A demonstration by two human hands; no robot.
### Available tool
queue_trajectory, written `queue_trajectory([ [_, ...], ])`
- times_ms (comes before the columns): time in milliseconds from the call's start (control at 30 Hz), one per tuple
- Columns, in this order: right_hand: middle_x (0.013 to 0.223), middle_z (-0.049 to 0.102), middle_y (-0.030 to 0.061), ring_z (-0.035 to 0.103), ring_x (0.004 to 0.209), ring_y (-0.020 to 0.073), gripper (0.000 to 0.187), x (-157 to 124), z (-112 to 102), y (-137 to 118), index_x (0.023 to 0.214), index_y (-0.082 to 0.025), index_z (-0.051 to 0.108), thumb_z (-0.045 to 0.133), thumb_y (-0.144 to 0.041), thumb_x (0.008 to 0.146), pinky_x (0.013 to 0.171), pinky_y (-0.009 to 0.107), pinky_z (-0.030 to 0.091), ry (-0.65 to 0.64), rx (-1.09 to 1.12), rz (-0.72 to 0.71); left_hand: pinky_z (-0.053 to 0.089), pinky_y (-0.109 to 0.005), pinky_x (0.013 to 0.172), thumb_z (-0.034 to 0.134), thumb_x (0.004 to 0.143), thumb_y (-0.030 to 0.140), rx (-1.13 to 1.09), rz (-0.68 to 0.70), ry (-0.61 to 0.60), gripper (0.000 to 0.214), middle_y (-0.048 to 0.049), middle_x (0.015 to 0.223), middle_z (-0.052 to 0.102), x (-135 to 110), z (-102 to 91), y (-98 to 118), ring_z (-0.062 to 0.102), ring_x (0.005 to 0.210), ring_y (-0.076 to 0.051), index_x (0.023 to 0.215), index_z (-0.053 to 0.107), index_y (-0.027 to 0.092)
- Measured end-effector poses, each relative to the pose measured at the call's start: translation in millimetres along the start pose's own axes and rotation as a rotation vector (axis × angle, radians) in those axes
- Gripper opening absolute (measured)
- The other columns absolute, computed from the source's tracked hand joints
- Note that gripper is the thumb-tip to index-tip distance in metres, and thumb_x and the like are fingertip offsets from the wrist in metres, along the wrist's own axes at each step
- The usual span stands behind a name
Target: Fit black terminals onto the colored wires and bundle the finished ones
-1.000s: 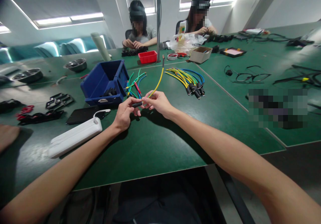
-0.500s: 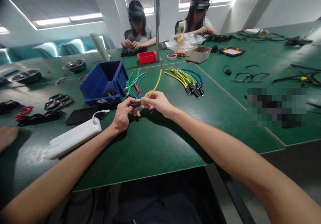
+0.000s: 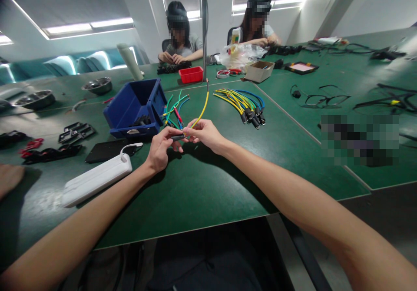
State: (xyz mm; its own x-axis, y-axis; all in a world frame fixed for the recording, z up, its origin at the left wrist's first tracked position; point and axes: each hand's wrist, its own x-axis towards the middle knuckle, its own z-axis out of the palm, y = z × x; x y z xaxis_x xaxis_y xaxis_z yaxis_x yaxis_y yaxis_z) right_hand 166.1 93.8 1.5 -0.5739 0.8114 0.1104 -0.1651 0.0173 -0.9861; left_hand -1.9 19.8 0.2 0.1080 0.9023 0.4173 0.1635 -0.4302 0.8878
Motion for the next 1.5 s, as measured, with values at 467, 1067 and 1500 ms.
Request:
queue_trajectory([
  [467, 0.064, 0.064, -0.0006, 0.056, 0.055, 0.0075, 0.029, -0.4, 0.0, -1.1, 0.079, -0.016, 0.061, 0.075, -0.04, 0.072, 0.05, 0.017, 0.043, -0.029, -0.032, 0.003, 0.043, -0.027, 0.052, 0.04, 0.081, 0.025, 0.075, 0.015, -0.021, 0.015, -0.0029, 0.081, 0.067, -0.5, 0.6, 5.5, 0.061, 0.054, -0.013, 0.092, 0.048, 0.017],
  [1067, 0.065, 0.064, -0.0001, 0.056, 0.055, 0.0083, 0.032, -2.0, 0.8, -3.6, 0.079, -0.016, 0.061, 0.076, -0.043, 0.07, 0.05, 0.019, 0.044, -0.016, -0.024, 0.006, 0.042, -0.026, 0.052, 0.041, 0.085, 0.031, 0.082, 0.025, -0.041, 0.017, -0.0017, 0.08, 0.064, -0.3, 1.5, 5.1, 0.059, 0.055, -0.012, 0.095, 0.047, 0.018],
  [1500, 0.066, 0.064, 0.0001, 0.057, 0.055, 0.008, 0.032, -2.7, 0.8, -5.1, 0.081, -0.016, 0.06, 0.077, -0.041, 0.07, 0.052, 0.018, 0.044, -0.001, -0.001, 0.028, 0.043, -0.025, 0.051, 0.041, 0.088, 0.034, 0.07, 0.021, -0.06, 0.02, -0.002, 0.084, 0.062, -0.3, 2.0, 3.2, 0.06, 0.056, -0.012, 0.099, 0.046, 0.018],
])
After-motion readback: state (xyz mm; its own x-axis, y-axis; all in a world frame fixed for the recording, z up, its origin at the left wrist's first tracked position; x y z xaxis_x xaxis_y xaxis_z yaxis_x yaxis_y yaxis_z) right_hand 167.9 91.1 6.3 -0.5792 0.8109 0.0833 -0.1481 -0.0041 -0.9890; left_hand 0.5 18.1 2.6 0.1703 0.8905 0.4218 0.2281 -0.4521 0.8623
